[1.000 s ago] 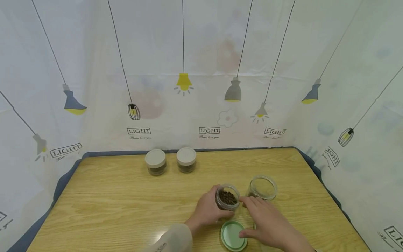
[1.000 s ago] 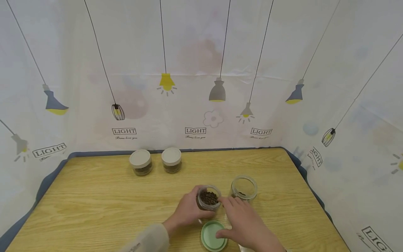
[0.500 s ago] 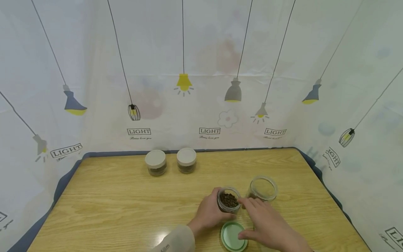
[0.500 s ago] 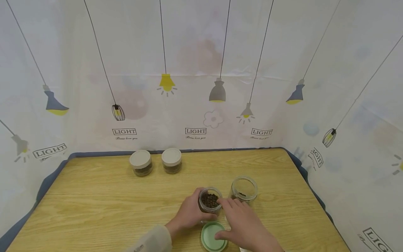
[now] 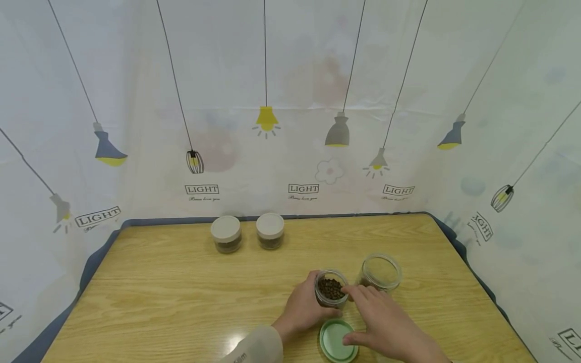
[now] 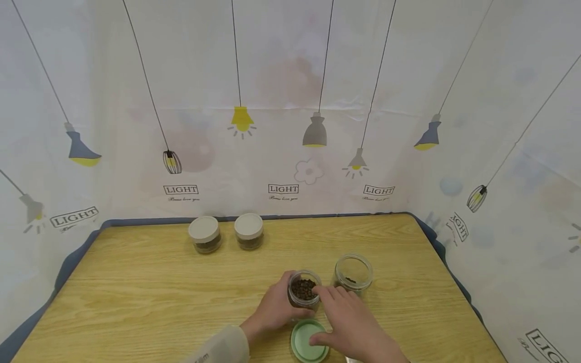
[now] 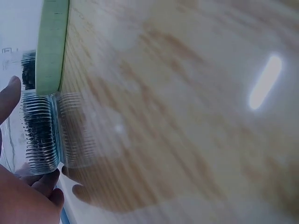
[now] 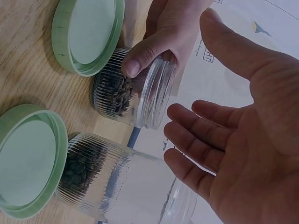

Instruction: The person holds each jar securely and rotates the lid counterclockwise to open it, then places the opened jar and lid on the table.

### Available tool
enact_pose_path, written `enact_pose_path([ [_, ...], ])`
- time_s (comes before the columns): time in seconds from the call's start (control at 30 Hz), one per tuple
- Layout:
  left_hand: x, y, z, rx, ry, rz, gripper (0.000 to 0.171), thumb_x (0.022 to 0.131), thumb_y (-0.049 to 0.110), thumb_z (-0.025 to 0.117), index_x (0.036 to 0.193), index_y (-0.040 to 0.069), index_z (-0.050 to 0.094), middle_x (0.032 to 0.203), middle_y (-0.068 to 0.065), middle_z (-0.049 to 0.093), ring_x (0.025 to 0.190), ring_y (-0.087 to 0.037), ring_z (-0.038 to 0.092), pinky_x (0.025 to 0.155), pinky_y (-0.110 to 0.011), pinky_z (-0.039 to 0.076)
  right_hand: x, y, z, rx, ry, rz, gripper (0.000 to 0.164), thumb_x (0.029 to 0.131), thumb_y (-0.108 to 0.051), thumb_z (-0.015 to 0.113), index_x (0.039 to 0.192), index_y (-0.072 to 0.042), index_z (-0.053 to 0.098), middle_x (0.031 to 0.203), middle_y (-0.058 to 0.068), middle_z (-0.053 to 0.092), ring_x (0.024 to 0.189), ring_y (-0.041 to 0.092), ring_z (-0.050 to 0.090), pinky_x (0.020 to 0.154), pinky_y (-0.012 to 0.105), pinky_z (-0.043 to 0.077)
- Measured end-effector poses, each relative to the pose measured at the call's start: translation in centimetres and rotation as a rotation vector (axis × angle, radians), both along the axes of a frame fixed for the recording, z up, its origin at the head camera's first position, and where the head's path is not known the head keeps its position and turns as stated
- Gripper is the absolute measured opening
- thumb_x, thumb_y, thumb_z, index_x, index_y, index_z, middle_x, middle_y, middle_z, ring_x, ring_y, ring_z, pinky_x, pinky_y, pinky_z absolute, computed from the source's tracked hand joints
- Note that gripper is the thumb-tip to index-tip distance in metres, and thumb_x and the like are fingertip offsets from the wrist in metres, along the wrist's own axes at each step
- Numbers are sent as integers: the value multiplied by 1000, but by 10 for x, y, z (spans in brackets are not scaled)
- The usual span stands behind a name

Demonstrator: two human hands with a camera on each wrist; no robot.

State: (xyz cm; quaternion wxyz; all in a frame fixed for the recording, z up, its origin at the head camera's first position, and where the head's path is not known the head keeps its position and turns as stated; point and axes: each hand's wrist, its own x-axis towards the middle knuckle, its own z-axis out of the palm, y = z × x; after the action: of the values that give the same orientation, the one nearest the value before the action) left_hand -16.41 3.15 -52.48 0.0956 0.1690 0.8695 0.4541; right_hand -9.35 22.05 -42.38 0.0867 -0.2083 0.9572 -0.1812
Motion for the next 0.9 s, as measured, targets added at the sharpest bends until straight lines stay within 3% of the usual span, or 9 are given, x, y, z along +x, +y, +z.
enact_pose_path([
  [0.37,2,-6,3,-14,-5,-22,114,63,47,89,151,9,27,142,-14,52,125,-34,54,102,-53,45,-2,0,1,7,-1,6,94,71,-76,61,139,-13,46,133,3,57,120,26,54,97,53,46],
  [0.57,4,-22,12,-31,-9,-39,113,64,42,90,151,10,26,151,-17,43,134,-38,46,106,-55,41,-4,-3,5,2,4,17,93,72,-77,59,140,-14,46,134,5,57,122,29,54,99,57,44],
  [0.9,8,-56,26,-27,-61,-27,104,67,42,88,149,10,32,151,-15,42,136,-36,44,109,-53,39,-9,-14,13,2,102,48,89,73,-70,66,139,-14,47,125,3,60,113,23,58,92,51,49],
])
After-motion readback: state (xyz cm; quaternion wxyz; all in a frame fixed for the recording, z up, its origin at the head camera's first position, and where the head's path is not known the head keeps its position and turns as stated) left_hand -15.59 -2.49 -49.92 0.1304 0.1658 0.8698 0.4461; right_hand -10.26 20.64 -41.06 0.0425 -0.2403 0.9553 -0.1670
